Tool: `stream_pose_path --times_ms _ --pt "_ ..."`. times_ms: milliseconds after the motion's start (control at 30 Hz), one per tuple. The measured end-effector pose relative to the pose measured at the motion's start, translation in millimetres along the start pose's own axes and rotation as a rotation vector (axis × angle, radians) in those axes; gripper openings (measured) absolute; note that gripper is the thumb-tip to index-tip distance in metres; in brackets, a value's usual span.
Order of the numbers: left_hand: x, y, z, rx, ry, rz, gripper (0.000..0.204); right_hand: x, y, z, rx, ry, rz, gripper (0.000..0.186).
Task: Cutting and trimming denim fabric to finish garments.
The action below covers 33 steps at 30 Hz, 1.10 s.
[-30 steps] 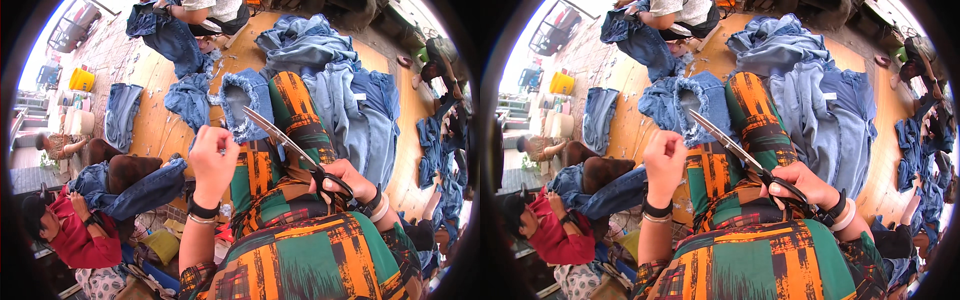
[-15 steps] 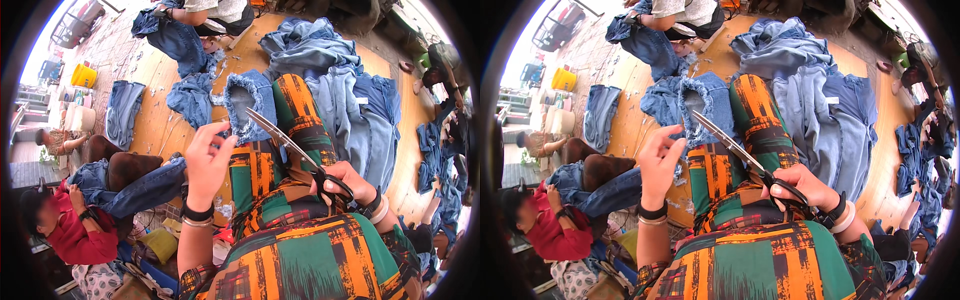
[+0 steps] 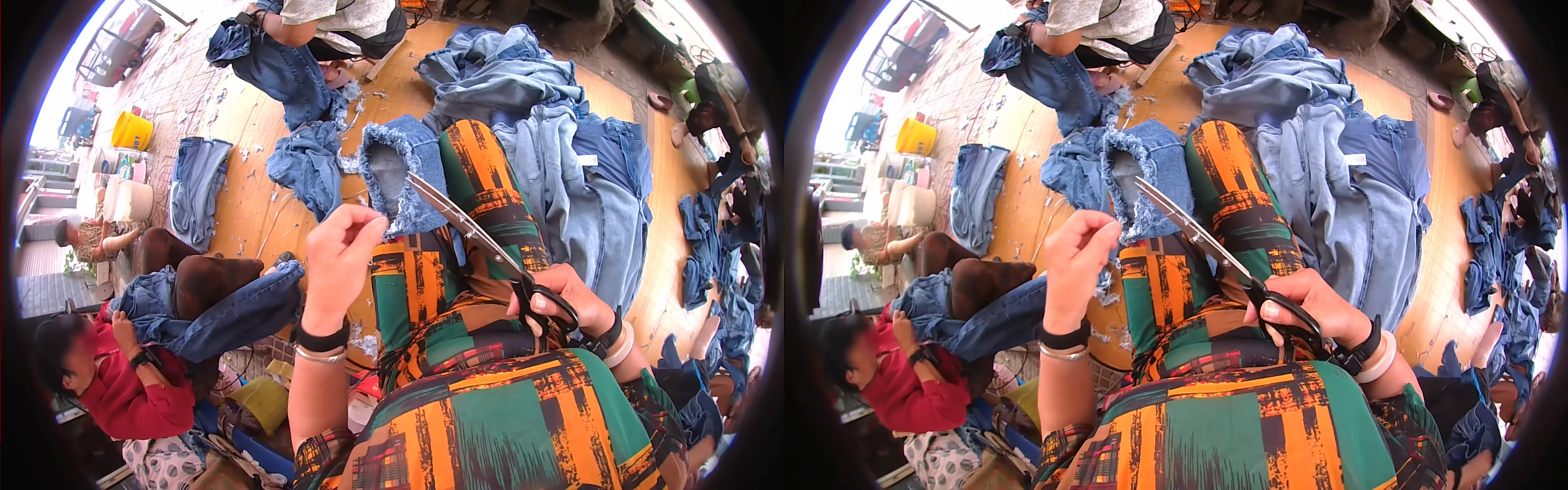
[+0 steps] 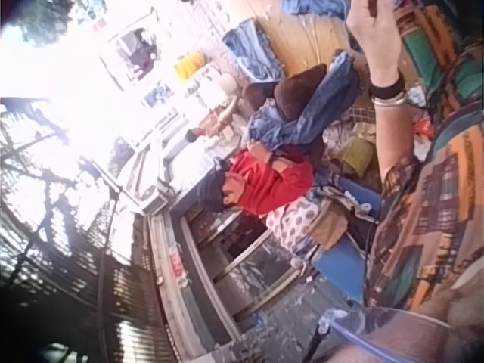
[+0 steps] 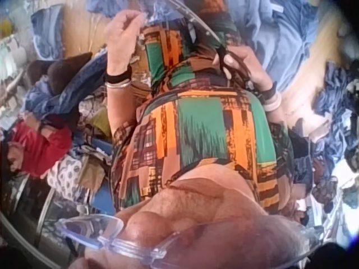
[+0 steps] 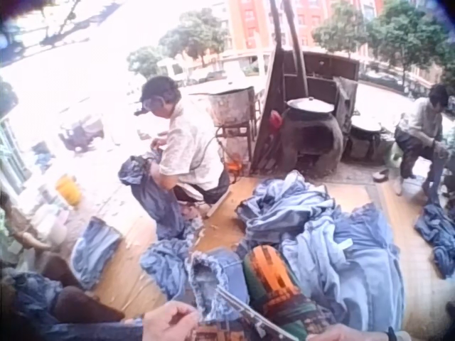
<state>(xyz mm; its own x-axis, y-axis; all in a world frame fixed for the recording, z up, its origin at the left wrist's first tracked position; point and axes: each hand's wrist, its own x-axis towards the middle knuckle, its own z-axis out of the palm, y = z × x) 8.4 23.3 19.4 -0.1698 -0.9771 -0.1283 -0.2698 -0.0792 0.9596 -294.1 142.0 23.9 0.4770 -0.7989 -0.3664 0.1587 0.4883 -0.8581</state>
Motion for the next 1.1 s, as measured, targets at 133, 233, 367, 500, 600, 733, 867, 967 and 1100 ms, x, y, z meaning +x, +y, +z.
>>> stream_pose_path --times_ms 133,233,367,500,600,733,867,967,1100 --pt "-19 -9 -31 0.044 0.060 -0.134 0.010 1 -1 -1 -0.010 -0.014 -0.033 0.032" --pt "-33 -54 -54 0.550 0.031 0.044 0.024 0 1 -3 -0.023 -0.020 -0.038 0.032" --pt "-29 -45 -44 0.710 0.099 0.236 0.043 2 0 -2 -0.004 -0.009 -0.009 0.032" --pt "-1 -19 -4 0.186 0.110 0.149 0.033 1 -1 -1 0.005 0.006 -0.013 0.032" --pt "12 -11 17 0.109 0.038 0.231 0.018 1 -2 2 0.009 -0.001 -0.022 0.033" --pt "14 0 26 0.149 0.038 0.234 0.007 -3 -1 0 0.022 0.019 -0.016 0.033" --pt "1 -6 -1 0.161 0.153 0.167 0.006 -4 3 -3 0.019 0.047 -0.026 0.032" --pt "-15 -20 -23 0.065 0.230 0.067 0.005 1 0 -2 0.000 0.028 -0.031 0.032" --pt "-24 -24 -23 0.012 0.267 0.045 0.010 5 -1 -3 0.018 -0.032 0.002 0.033"
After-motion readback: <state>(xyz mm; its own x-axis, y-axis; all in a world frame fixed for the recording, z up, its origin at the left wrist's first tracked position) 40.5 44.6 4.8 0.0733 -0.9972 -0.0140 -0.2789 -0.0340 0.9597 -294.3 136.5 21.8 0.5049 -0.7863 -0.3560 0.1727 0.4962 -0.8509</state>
